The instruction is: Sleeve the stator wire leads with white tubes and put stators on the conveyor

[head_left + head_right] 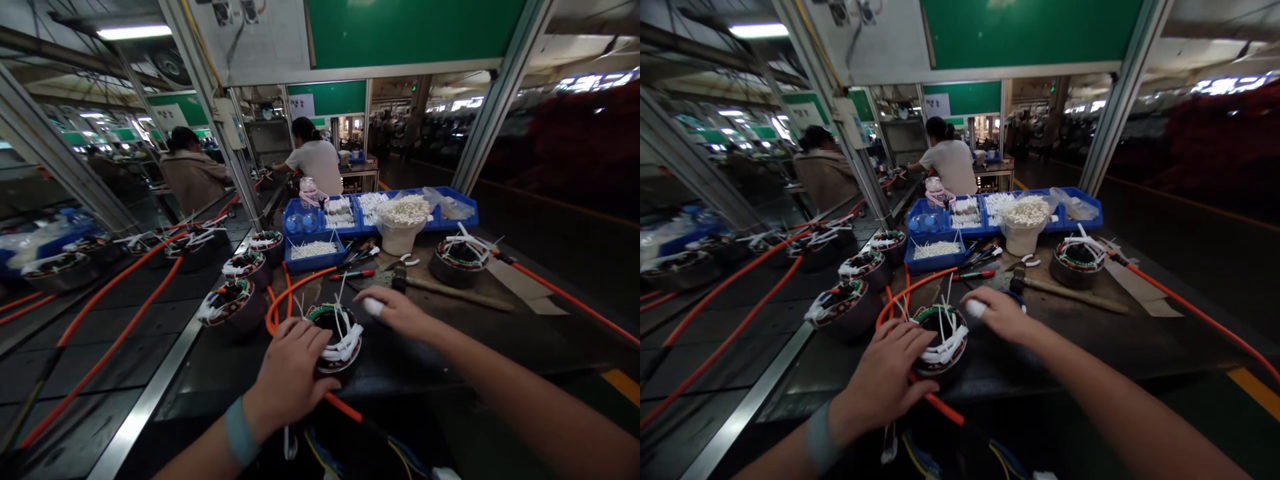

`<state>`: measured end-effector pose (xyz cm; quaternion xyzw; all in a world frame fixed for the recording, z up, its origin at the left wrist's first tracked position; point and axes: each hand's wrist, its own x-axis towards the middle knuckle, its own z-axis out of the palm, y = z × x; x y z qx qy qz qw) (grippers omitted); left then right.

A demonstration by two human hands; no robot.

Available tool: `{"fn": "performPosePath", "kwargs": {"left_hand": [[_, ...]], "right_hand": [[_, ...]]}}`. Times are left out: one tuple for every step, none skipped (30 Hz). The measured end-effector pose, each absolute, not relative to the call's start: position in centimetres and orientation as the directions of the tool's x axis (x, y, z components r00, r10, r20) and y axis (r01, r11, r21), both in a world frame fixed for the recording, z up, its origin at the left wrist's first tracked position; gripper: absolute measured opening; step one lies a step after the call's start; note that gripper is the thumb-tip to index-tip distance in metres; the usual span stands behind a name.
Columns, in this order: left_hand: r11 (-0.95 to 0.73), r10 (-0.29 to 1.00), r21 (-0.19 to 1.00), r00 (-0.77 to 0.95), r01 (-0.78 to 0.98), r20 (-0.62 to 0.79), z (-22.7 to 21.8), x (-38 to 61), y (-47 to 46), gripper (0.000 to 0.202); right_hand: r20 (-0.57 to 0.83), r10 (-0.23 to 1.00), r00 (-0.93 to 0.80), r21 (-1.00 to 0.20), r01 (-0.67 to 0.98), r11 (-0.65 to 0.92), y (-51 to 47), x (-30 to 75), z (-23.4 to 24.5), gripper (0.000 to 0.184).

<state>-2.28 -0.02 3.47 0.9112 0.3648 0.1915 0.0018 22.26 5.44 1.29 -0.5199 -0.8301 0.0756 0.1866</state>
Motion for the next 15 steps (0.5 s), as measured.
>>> {"fn": "performPosePath", "kwargs": {"left_hand": [[-0.750, 0.648, 0.138, 0.675, 0.647, 0.353, 3.6, -2.7, 0.3, 0.042], [-0.758, 0.637, 0.136, 0.681, 0.638, 0.361, 3.6, -3.0, 0.5, 0.037], [-0.762, 0.633, 0.138, 0.681, 0.633, 0.367, 3.4, -3.1, 0.6, 0.032], [-0.760, 0.635, 0.142, 0.678, 0.634, 0.370, 3.1, -3.1, 0.7, 0.029], [-0.751, 0.645, 0.147, 0.668, 0.644, 0.372, 2.8, -2.9, 0.6, 0.028], [-0.736, 0.660, 0.152, 0.650, 0.660, 0.376, 2.5, -2.7, 0.5, 0.028], [-0.717, 0.679, 0.158, 0.626, 0.679, 0.383, 2.3, -2.4, 0.3, 0.029], [-0.698, 0.696, 0.166, 0.605, 0.697, 0.387, 2.1, -2.2, 0.1, 0.029], [-0.682, 0.711, 0.172, 0.590, 0.710, 0.384, 2.1, -1.9, -0.1, 0.029], [-0.673, 0.720, 0.177, 0.581, 0.718, 0.381, 2.1, -1.7, -0.3, 0.031], [-0.668, 0.723, 0.179, 0.574, 0.722, 0.384, 2.1, -1.6, -0.5, 0.034], [-0.668, 0.721, 0.178, 0.569, 0.722, 0.396, 2.1, -1.5, -0.6, 0.037], [-0.668, 0.716, 0.173, 0.561, 0.724, 0.416, 2.1, -1.4, -0.7, 0.039], [-0.667, 0.710, 0.166, 0.551, 0.727, 0.439, 2.1, -1.4, -0.7, 0.039], [-0.667, 0.702, 0.159, 0.543, 0.728, 0.461, 2.0, -1.4, -0.7, 0.038]], "right_hand": [[0.222, 0.937, -0.269, -0.302, 0.895, 0.329, 5.8, 24.5, 0.7, 0.027], [0.215, 0.959, -0.187, -0.280, 0.928, 0.244, 6.0, 26.7, 0.1, 0.030], [0.207, 0.972, -0.108, -0.252, 0.955, 0.160, 6.2, 28.9, -0.5, 0.034], [0.189, 0.981, -0.052, -0.222, 0.971, 0.094, 6.4, 30.8, -1.1, 0.038], [0.165, 0.986, -0.024, -0.195, 0.979, 0.056, 6.5, 32.3, -1.7, 0.041], [0.140, 0.990, -0.006, -0.170, 0.985, 0.030, 6.5, 33.6, -2.2, 0.044], [0.116, 0.993, 0.004, -0.151, 0.988, 0.014, 6.6, 34.4, -2.6, 0.047], [0.094, 0.995, 0.013, -0.136, 0.991, 0.000, 6.6, 34.9, -2.9, 0.048], [0.075, 0.997, 0.025, -0.127, 0.992, -0.016, 6.7, 35.2, -3.1, 0.047], [0.059, 0.997, 0.040, -0.124, 0.992, -0.032, 6.8, 35.3, -3.3, 0.045], [0.043, 0.998, 0.054, -0.126, 0.991, -0.049, 6.8, 35.3, -3.3, 0.041], [0.030, 0.997, 0.068, -0.135, 0.989, -0.063, 6.8, 35.2, -3.2, 0.037], [0.020, 0.997, 0.080, -0.151, 0.986, -0.076, 6.7, 35.0, -3.0, 0.033], [0.012, 0.996, 0.086, -0.177, 0.981, -0.083, 6.4, 34.8, -2.6, 0.030], [0.004, 0.996, 0.086, -0.209, 0.974, -0.084, 5.8, 34.5, -2.0, 0.028]]}}
